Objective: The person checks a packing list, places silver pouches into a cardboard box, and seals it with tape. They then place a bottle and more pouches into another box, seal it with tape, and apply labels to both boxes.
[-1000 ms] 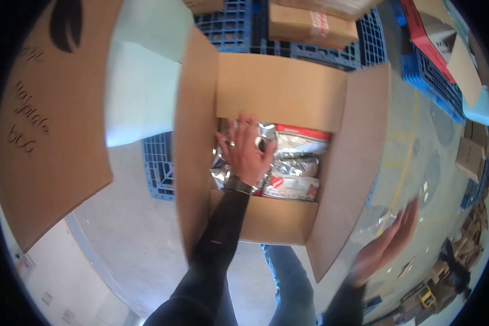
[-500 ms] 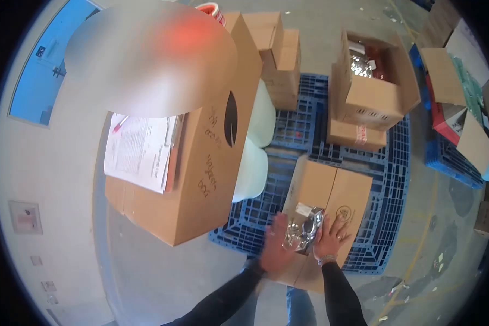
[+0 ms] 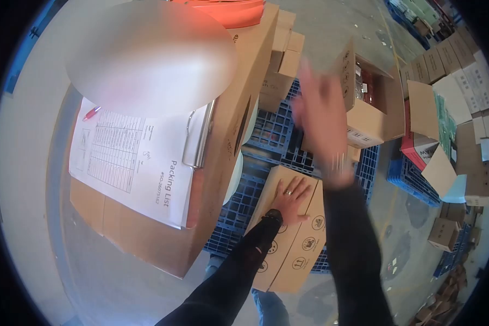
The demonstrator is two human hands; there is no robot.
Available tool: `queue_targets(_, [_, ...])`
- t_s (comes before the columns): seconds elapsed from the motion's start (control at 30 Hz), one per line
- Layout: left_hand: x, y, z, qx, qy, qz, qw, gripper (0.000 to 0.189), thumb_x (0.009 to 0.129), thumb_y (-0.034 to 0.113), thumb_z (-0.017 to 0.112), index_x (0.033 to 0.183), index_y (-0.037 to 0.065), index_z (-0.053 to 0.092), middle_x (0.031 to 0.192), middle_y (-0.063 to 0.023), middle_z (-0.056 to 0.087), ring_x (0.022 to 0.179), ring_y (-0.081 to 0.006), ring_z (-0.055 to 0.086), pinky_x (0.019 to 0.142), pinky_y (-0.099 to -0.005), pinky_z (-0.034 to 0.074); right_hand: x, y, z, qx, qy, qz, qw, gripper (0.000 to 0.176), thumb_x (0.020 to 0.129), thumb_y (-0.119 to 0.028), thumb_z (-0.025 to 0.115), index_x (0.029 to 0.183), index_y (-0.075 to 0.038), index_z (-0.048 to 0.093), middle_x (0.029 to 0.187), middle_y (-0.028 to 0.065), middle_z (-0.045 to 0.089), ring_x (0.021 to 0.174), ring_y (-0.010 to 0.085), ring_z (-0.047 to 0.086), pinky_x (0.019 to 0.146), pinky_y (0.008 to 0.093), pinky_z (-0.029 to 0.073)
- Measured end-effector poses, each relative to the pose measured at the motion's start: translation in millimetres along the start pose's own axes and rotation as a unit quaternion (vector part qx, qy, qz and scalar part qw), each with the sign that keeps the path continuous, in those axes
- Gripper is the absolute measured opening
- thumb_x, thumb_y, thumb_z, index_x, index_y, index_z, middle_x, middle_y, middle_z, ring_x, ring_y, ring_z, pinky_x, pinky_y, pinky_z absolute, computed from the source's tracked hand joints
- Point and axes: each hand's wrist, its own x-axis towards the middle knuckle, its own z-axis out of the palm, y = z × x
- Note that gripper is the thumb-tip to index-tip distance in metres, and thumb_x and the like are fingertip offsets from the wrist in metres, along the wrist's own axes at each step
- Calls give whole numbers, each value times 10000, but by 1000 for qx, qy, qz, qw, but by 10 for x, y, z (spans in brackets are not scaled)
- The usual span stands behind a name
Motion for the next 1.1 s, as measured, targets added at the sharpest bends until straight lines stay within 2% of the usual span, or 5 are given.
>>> queue_targets(0.27, [112,-90,89,-47,48,4,998,1007,789,619,713,1581,148,306,1670,-74,226,1534,-277,166,1178,-643,140,1159,-1109,612,107,-158,123,974,368,977,-247,489,1202,28,585,935,159,702,723,253,729,603,384,605])
queue_targets(0.5, [421,-82,-19,-51,11,-27,998,1346,584,639,866,1609,99,182,1700,-135,68,1516,-396,157,1168,-692,73,689,150,-1000,238,23,-154,959,264,1038,-220,525,1227,-36,540,1197,135,643,1082,285,667,903,430,598])
queue_targets(0.9, [690,-79,8,19,82,-75,994,970,599,805,746,1284,136,590,1231,-73,533,1264,-286,430,1104,-657,178,-303,2359,-2046,471,46,52,879,549,967,-471,623,1296,-37,559,1215,114,645,1036,307,663,876,499,577])
queue_targets(1.0, [769,-95,48,10,118,-93,989,856,598,775,767,1167,146,650,1123,-45,567,1196,-264,471,1069,-580,228,-397,3519,-1912,-261,169,-157,937,531,920,-269,741,1367,-67,538,1169,116,646,1015,282,664,837,392,564])
queue_targets(1.1, [791,-88,9,15,105,-103,989,823,593,756,783,1142,154,665,1093,-40,567,1165,-255,485,1063,-575,233,-215,3613,-1809,-266,1,-160,951,447,805,-182,773,1224,-87,649,974,106,690,859,252,706,742,385,577])
